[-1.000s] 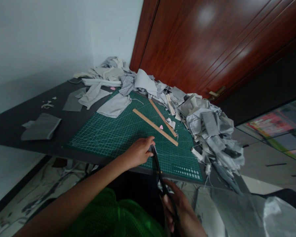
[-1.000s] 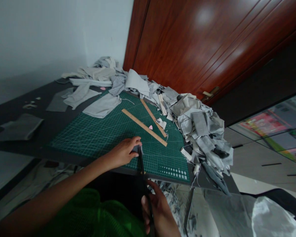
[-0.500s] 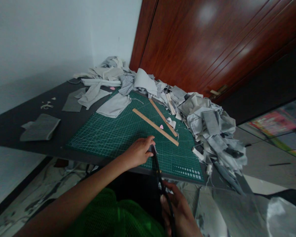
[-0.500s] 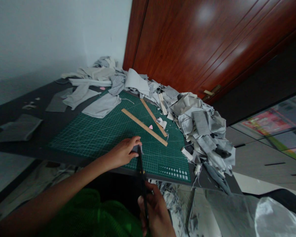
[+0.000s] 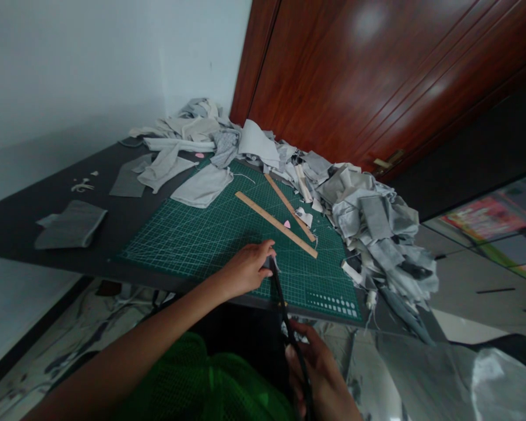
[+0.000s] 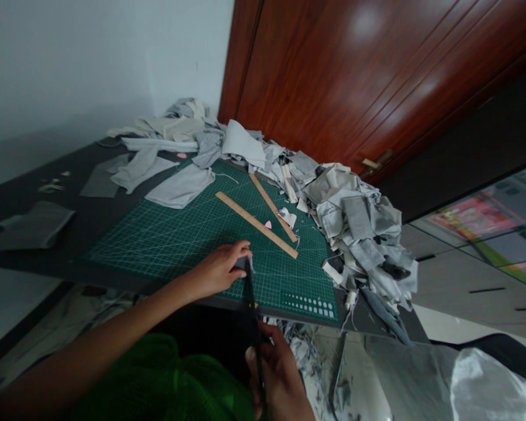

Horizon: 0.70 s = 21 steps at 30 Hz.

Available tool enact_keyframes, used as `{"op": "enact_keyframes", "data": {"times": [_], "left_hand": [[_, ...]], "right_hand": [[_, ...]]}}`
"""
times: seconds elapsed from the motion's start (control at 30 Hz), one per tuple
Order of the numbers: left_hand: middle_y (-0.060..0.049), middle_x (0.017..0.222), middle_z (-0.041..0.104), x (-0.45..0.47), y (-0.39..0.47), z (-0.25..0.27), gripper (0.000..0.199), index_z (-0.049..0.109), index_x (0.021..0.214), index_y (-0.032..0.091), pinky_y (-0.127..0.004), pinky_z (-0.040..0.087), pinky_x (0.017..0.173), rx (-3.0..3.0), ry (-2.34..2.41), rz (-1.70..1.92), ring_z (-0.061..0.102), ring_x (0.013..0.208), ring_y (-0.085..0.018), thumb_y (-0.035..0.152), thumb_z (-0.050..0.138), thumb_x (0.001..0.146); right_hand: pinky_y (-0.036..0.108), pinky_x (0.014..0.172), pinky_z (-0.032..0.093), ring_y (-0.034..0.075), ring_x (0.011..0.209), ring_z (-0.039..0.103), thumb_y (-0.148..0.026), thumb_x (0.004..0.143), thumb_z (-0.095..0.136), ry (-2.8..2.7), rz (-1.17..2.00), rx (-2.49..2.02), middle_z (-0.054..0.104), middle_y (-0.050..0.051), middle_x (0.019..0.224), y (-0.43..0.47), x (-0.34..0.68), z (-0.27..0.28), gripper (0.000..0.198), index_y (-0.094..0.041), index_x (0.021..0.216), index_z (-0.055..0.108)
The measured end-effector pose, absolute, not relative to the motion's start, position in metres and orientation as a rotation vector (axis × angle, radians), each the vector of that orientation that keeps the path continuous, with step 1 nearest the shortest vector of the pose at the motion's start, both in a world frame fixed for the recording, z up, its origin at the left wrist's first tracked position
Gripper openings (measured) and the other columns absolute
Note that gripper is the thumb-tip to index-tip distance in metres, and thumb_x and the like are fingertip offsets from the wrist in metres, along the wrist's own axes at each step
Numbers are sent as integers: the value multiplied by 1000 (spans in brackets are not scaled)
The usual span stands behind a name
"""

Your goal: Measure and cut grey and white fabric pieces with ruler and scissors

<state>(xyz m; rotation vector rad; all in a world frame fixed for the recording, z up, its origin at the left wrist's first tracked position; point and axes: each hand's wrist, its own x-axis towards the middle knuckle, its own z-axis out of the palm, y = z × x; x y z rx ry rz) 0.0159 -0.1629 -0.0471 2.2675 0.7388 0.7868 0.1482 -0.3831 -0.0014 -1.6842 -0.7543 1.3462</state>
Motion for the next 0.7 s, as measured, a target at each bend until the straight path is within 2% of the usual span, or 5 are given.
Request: {"op": "enact_keyframes", "data": {"times": [0.3,0.7], "left_hand": [[-11,127,68,16,-162,-49,72,32,142,21,-46,46,104,2281,723,813,61,121,-28,9,67,80],[-12,126,67,15,-164,-45,67,36,140,19,-43,45,104,2251,727,793,60,120,-28,10,66,80]], "right_hand": [[16,33,31,4,37,38,-68,77,74,-691,1325,-1674,58,-6,64,-383,143,-3,74,-20,128,53],[16,34,28,4,37,35,-69,78,73,-704,1312,-1650,53,-7,61,-385,142,-5,77,-18,132,52]]}}
